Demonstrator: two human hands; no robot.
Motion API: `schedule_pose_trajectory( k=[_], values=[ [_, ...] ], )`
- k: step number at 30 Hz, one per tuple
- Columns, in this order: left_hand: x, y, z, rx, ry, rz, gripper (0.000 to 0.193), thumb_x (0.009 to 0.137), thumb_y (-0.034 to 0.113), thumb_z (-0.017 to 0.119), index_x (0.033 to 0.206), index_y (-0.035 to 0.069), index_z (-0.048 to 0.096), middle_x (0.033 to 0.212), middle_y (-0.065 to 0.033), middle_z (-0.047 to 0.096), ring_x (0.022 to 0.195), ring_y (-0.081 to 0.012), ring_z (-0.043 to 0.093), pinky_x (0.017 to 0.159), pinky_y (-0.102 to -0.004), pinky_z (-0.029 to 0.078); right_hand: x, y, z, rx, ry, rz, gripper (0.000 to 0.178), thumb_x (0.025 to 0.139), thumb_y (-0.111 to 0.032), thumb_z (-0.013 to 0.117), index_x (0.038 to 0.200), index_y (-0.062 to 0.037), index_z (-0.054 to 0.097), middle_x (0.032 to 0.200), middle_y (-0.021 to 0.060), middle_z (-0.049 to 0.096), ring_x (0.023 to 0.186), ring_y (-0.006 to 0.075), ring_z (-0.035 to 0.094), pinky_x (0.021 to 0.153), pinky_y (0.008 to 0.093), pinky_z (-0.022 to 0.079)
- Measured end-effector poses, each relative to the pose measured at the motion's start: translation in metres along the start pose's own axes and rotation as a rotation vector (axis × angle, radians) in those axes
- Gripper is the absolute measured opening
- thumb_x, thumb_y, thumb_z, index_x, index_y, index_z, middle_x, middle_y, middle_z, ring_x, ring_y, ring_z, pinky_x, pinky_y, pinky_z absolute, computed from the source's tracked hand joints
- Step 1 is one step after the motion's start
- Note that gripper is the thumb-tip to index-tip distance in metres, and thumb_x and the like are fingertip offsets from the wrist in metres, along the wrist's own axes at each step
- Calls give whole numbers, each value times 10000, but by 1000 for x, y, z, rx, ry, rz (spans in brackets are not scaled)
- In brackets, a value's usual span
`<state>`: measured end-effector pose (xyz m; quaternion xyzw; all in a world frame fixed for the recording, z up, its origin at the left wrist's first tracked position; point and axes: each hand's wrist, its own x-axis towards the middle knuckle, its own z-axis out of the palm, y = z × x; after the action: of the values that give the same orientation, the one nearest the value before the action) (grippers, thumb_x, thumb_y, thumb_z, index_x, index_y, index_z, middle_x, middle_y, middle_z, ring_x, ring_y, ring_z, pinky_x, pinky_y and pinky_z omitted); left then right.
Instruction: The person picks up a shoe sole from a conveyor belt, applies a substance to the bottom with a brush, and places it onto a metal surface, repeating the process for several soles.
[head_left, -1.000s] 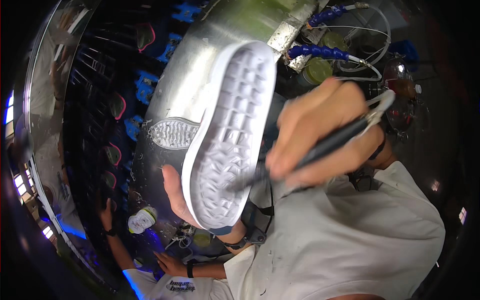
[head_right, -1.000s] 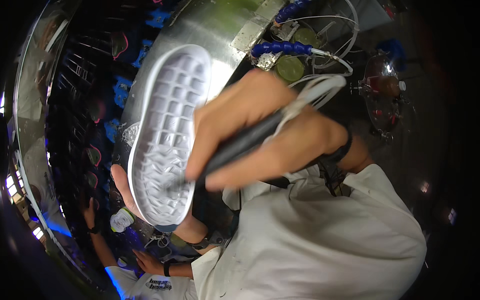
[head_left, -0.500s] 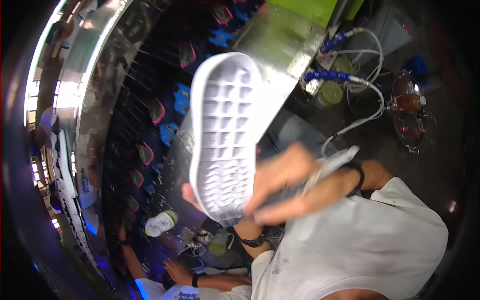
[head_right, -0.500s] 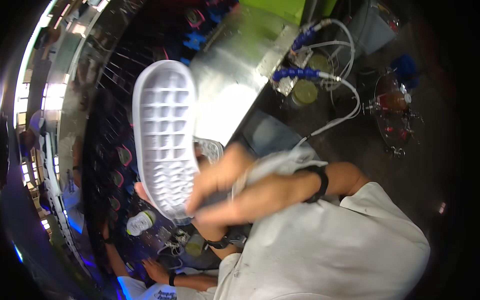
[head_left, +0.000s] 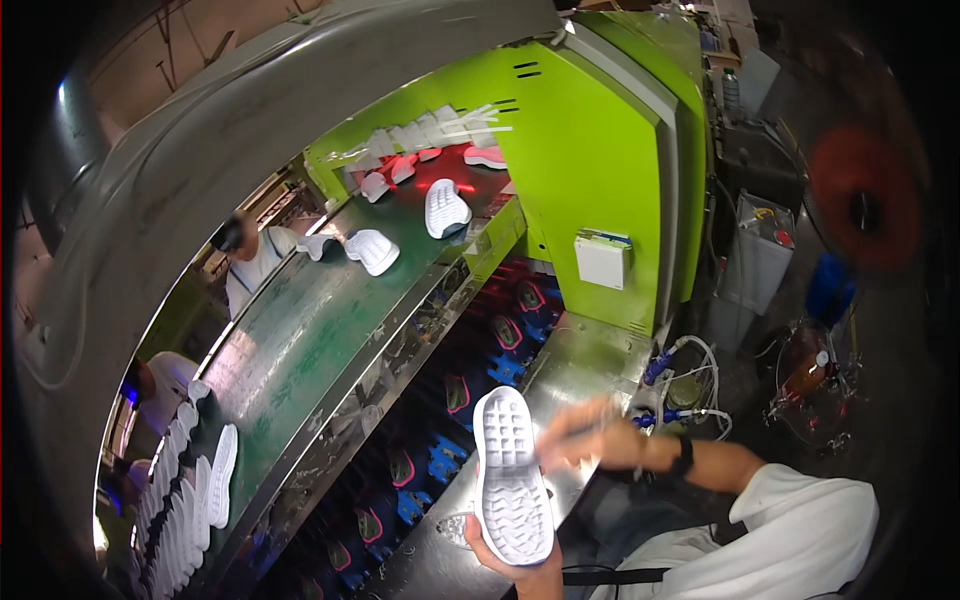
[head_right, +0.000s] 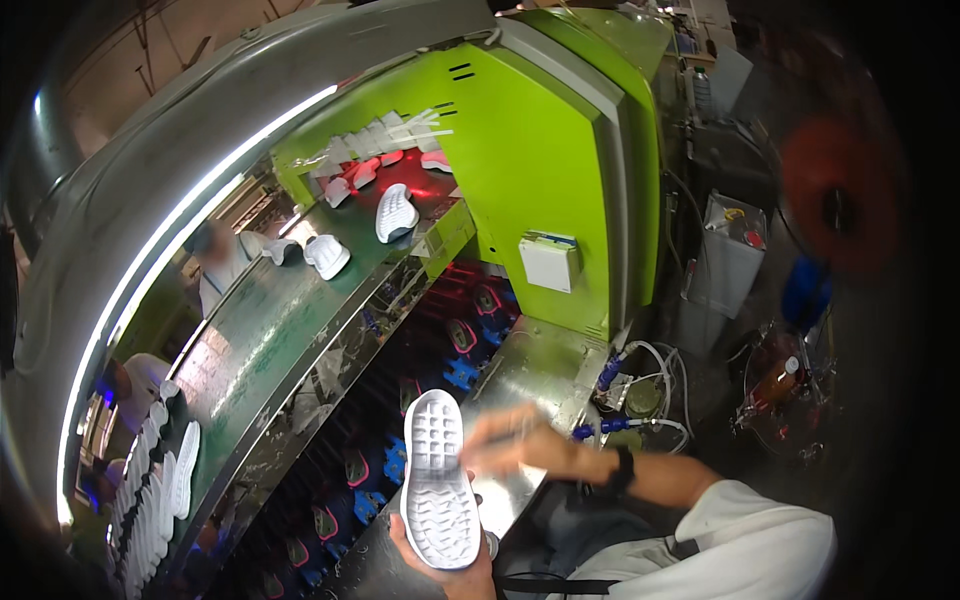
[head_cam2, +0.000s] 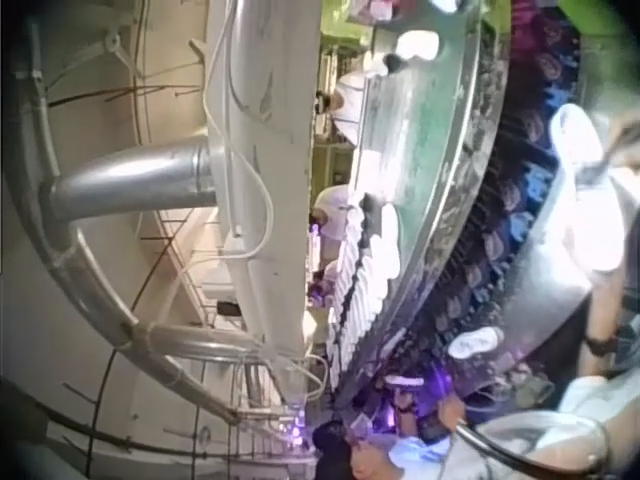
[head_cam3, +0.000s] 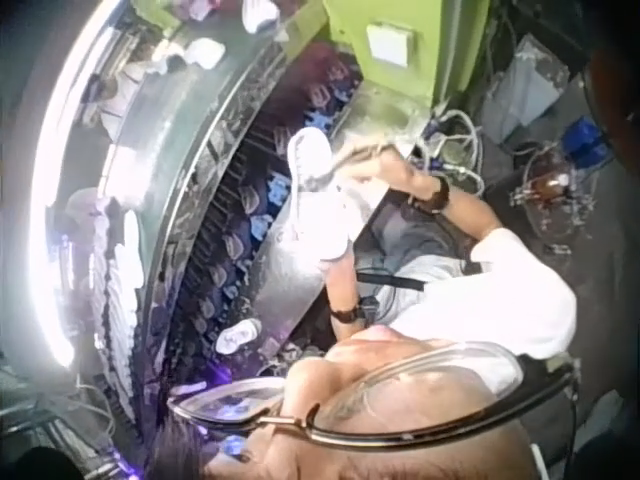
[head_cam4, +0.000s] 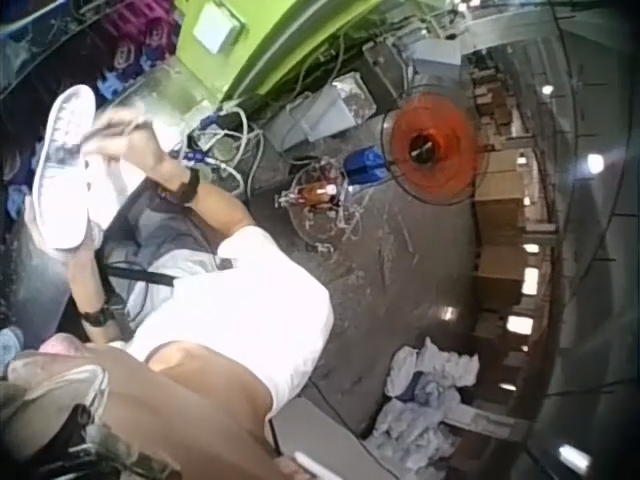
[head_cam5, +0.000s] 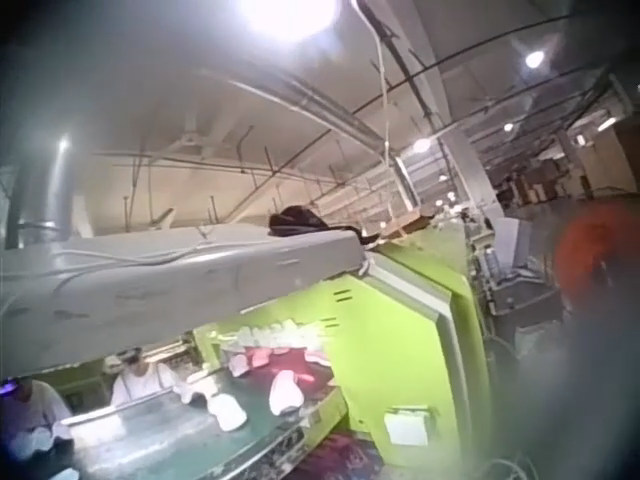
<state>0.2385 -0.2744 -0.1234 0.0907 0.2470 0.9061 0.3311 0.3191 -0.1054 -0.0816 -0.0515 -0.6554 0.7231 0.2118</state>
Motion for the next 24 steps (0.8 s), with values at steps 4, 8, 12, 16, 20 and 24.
schedule_pose_trajectory(
  k=[4,8,12,16,20,24],
  values=[
    [40,-7,49,-63,70,101,693,956,475,379,1471,12,420,1320,-200,609,1026,-332,680,749,-421,599,5,-7,0,-343,85,-361,204,856,-33,767,1058,-15,741,963,104,730,860,150,688,747,267,533],
    [153,21,101,32,-289,285,618,1020,372,351,1530,22,342,1422,-215,528,1127,-353,644,954,-440,544,-22,-28,-30,87,8,-299,173,829,12,767,998,35,733,924,135,726,794,158,692,702,268,532],
    [315,39,133,970,-10,539,585,1031,294,442,1572,118,305,1464,-252,473,1285,-366,538,1071,-425,426,-37,-14,-48,271,324,18,214,805,37,765,1012,60,717,795,94,674,607,100,593,515,232,416],
    [417,64,78,2259,198,329,576,1008,307,502,1545,157,357,1411,-333,477,1299,-476,496,1053,-495,423,-55,18,-61,383,373,231,233,802,53,756,1026,98,708,806,131,703,589,111,593,526,229,434],
    [381,40,99,2361,251,680,444,957,298,567,1351,101,517,1323,-327,538,1150,-455,576,930,-522,471,-77,50,-69,468,440,302,215,827,33,735,1031,93,709,812,135,707,592,119,600,522,231,437],
    [317,-15,138,2160,155,1256,319,943,293,554,1005,-2,659,966,-215,685,942,-386,652,790,-518,504,-77,55,-72,477,473,370,236,824,26,740,1051,82,710,813,117,710,597,111,604,519,222,430]
  ],
)
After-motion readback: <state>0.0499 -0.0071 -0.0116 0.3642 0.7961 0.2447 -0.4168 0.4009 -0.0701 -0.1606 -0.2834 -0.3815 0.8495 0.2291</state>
